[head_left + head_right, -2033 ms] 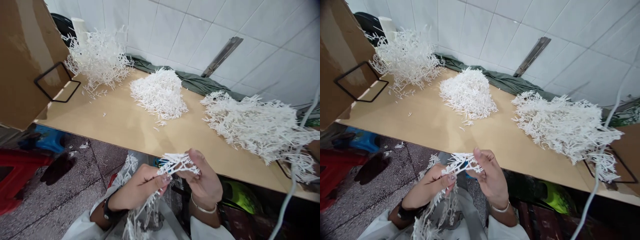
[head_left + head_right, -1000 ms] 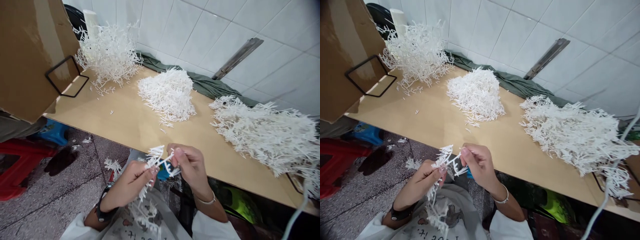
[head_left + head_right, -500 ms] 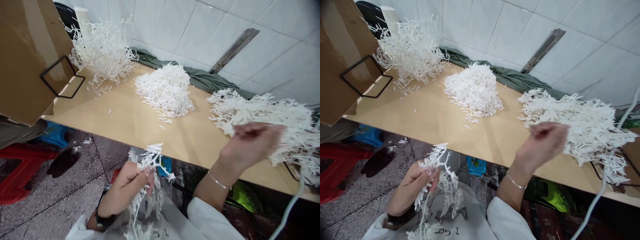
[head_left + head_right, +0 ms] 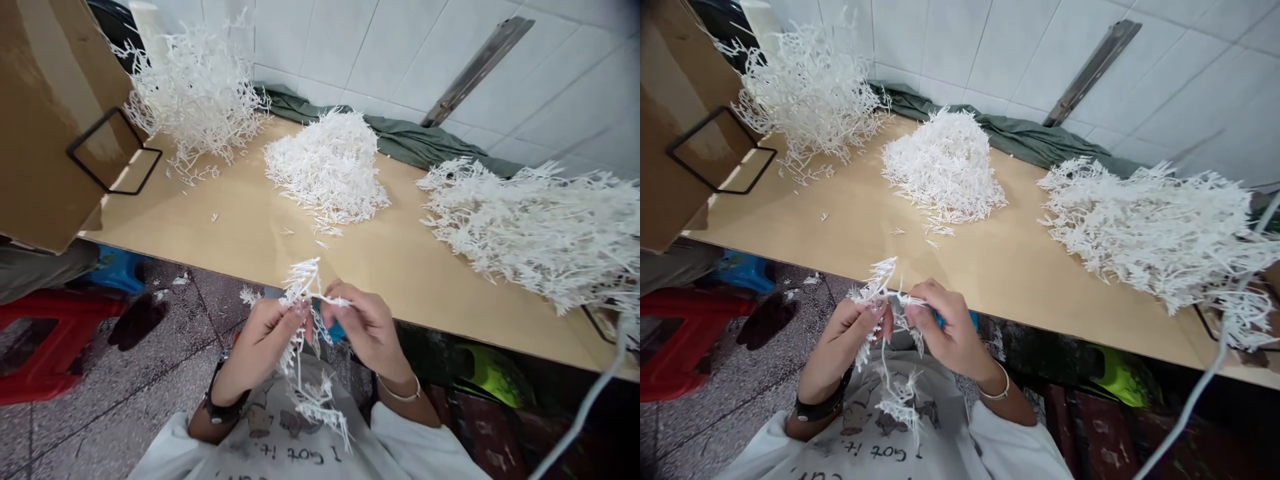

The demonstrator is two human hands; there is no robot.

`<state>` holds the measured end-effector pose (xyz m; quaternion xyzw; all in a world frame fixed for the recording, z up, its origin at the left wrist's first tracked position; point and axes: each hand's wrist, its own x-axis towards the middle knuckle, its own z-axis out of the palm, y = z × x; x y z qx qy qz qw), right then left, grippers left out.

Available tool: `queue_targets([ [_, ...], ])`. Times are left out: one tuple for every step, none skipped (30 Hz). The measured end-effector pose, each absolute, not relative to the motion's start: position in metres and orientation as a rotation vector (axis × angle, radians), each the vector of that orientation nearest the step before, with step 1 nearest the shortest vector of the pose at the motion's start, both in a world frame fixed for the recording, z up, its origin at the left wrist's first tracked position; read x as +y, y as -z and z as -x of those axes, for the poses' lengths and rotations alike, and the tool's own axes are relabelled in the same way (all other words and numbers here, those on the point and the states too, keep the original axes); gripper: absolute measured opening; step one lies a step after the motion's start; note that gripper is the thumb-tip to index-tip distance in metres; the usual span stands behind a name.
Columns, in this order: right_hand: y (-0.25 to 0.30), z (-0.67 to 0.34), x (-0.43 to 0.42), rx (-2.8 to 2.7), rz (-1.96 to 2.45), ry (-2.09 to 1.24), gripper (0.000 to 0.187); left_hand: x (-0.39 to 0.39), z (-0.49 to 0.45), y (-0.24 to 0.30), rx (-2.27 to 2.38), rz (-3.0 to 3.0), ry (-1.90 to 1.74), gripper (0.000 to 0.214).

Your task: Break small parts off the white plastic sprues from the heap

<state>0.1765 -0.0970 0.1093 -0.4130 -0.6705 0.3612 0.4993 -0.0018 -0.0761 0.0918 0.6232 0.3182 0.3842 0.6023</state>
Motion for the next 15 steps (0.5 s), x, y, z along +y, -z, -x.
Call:
queue_targets([
  [-0.112,-0.180,-0.097,-1.503,0.960,-0.878,0.029,-0.077,0.002,-0.091,0.738,-1.459,-0.876,0.048],
  [-0.114,-0.184,-0.097,-1.373,0.919,-0.876,0.032,-0.077,0.003,-0.091,0.732,-1.472,-0.864,0.049],
  [-0.115,-0.190,-0.096,-1.261,0.890,-0.857,0.034,-0.078,0.003,-0.091,0.721,-1.482,-0.857,0.050],
  [-0.117,-0.195,-0.095,-1.201,0.886,-0.823,0.035,-0.078,0.004,-0.091,0.710,-1.490,-0.853,0.051],
  [-0.117,-0.199,-0.095,-1.205,0.908,-0.785,0.037,-0.078,0.004,-0.091,0.703,-1.499,-0.848,0.050],
  [-0.116,-0.200,-0.095,-1.269,0.949,-0.755,0.038,-0.078,0.003,-0.091,0.703,-1.507,-0.837,0.050],
  [-0.114,-0.200,-0.095,-1.370,1.000,-0.736,0.039,-0.077,0.003,-0.091,0.707,-1.513,-0.819,0.050],
  [-0.112,-0.198,-0.095,-1.492,1.053,-0.724,0.039,-0.077,0.002,-0.091,0.716,-1.517,-0.798,0.050],
  [-0.109,-0.194,-0.096,-1.619,1.098,-0.717,0.036,-0.076,0.001,-0.091,0.727,-1.520,-0.780,0.051],
  [-0.106,-0.190,-0.097,-1.718,1.133,-0.715,0.031,-0.076,0.000,-0.091,0.743,-1.521,-0.767,0.052],
  [-0.104,-0.185,-0.097,-1.776,1.153,-0.713,0.027,-0.075,-0.001,-0.090,0.755,-1.523,-0.757,0.052],
  [-0.103,-0.181,-0.098,-1.796,1.160,-0.710,0.028,-0.075,-0.002,-0.091,0.761,-1.528,-0.746,0.052],
  [-0.103,-0.179,-0.099,-1.788,1.159,-0.703,0.032,-0.075,-0.003,-0.091,0.754,-1.536,-0.731,0.053],
  [-0.104,-0.178,-0.101,-1.768,1.163,-0.701,0.036,-0.076,-0.003,-0.091,0.732,-1.541,-0.713,0.053],
  [-0.107,-0.178,-0.103,-1.751,1.172,-0.700,0.039,-0.077,-0.004,-0.091,0.698,-1.544,-0.689,0.053],
])
